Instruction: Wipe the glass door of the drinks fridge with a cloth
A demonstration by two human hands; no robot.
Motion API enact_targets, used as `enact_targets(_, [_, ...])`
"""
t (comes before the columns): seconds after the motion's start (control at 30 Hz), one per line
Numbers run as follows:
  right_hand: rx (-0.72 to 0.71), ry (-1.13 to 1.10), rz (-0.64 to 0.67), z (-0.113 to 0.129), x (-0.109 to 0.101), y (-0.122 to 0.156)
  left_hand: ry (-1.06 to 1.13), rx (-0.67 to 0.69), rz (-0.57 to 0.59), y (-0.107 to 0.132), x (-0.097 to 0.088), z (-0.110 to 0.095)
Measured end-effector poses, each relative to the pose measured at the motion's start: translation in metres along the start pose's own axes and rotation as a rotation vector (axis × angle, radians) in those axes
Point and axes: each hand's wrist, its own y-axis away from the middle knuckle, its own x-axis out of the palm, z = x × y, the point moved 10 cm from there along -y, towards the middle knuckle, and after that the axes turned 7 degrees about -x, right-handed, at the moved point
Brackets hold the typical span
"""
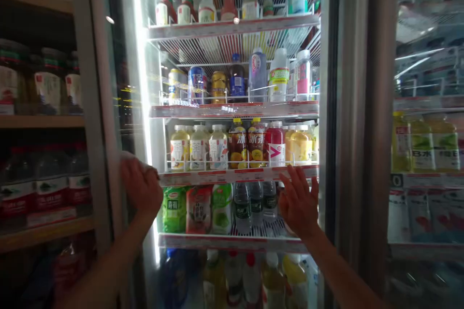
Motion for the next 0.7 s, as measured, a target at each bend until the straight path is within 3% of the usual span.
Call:
enact_targets(0.07, [0.02, 0.0, -0.009, -0.001, 0.0, 0.0, 0.011, 0.005, -0.019, 0.001, -0.002, -0.003])
enact_targets(0.17, [0.035, -0.008, 0.005, -0.002, 0.0, 0.001, 0.074, 0.441, 0.23, 0.031, 0.023, -0.066])
enact_targets(0.23, [0.018, -0.009, 0.02, -0.001, 0.001, 0.001, 0.089, 0.602, 0.3, 0.045, 0.03, -0.086])
enact_targets(0.27, [0.011, -0.008, 0.026, -0.001, 0.001, 0.001, 0.082, 0.56, 0.267, 0.039, 0.028, -0.083])
enact_targets(0.33, [0.009, 0.002, 0.018, 0.0, 0.001, 0.0, 0.061, 0.296, 0.093, 0.015, 0.016, -0.057])
enact_targets(0.4, [0.017, 0.01, 0.002, 0.0, 0.0, 0.0, 0.054, 0.093, -0.022, 0.007, 0.007, -0.038])
enact_targets(0.43, [0.025, 0.009, -0.002, -0.001, -0.001, 0.0, 0.056, 0.102, 0.001, 0.011, 0.01, -0.044])
enact_targets(0.53, [0.029, -0.009, 0.006, -0.002, 0.0, 0.0, 0.089, 0.509, 0.27, 0.047, 0.035, -0.098])
enact_targets(0.6, [0.011, -0.016, 0.022, -0.001, 0.0, 0.001, 0.099, 0.677, 0.339, 0.061, 0.04, -0.112])
enact_targets(0.63, [0.0, -0.015, 0.027, -0.001, 0.001, 0.001, 0.094, 0.643, 0.307, 0.053, 0.037, -0.106])
enact_targets(0.7, [-0.012, -0.008, 0.024, 0.0, 0.0, 0.001, 0.067, 0.381, 0.141, 0.021, 0.024, -0.074])
